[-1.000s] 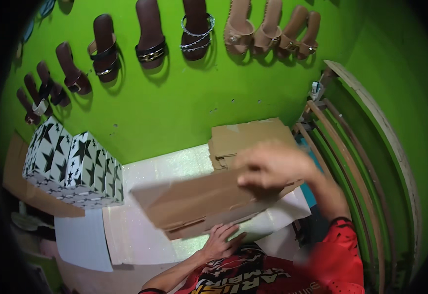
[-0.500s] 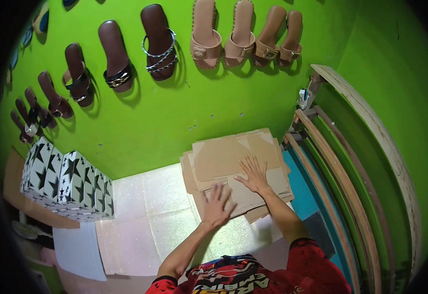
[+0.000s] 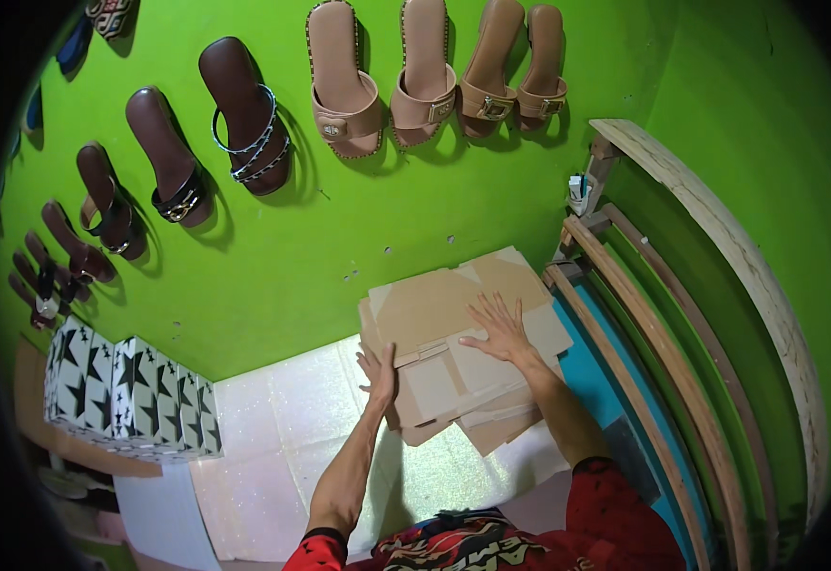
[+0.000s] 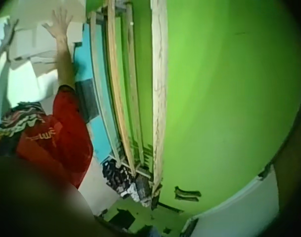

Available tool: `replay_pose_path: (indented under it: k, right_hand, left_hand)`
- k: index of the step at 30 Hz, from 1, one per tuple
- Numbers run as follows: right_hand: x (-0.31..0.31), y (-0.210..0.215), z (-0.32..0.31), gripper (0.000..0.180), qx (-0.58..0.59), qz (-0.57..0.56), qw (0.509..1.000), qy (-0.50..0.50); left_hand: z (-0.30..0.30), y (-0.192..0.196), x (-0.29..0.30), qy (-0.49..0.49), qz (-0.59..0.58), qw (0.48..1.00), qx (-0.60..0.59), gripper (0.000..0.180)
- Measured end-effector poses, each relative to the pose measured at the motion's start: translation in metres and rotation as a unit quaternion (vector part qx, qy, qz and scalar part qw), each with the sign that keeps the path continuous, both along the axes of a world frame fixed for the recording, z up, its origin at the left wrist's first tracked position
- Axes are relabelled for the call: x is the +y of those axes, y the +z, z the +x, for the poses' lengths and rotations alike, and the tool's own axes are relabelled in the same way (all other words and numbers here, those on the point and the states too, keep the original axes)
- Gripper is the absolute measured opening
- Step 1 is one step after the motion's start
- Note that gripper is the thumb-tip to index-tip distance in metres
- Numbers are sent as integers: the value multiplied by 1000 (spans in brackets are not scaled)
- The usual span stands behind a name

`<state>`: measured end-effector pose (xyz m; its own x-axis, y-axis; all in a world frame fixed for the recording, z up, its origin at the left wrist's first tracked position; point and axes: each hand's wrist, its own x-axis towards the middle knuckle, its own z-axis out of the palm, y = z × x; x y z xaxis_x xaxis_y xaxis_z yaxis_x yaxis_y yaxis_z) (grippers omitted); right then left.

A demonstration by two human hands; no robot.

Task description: Assembling and folding cardboard shoe boxes.

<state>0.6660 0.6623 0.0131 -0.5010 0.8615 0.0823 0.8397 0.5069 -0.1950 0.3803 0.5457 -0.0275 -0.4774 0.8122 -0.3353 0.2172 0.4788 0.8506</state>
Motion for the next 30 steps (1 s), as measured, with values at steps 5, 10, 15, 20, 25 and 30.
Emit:
replay_pose_path:
  k: [5, 10, 15, 20, 25, 30]
  right_hand:
    - [3, -4, -17, 98, 7, 18, 1000, -3]
    - [-46, -4, -74, 98, 27, 19, 999, -32]
    - [-91, 9, -108, 92, 8, -2, 1000, -11]
    - [-36, 7, -71, 81, 153, 110, 981, -43]
    - [-8, 27, -81, 88, 100, 71, 988, -95]
    - [-16, 31, -97, 80, 107, 28, 986, -123]
  left_hand:
    - [-5, 0, 3, -21, -38, 999, 14, 119]
    - [-29, -15, -21, 25, 66, 997, -21, 123]
    - [-54, -24, -58, 142, 165, 950, -226, 81]
    - [-68, 0, -76, 135, 169, 927, -306, 71]
    - [-94, -16, -83, 127, 173, 945, -245, 72]
    - [-89, -16, -109, 150, 154, 943, -254, 72]
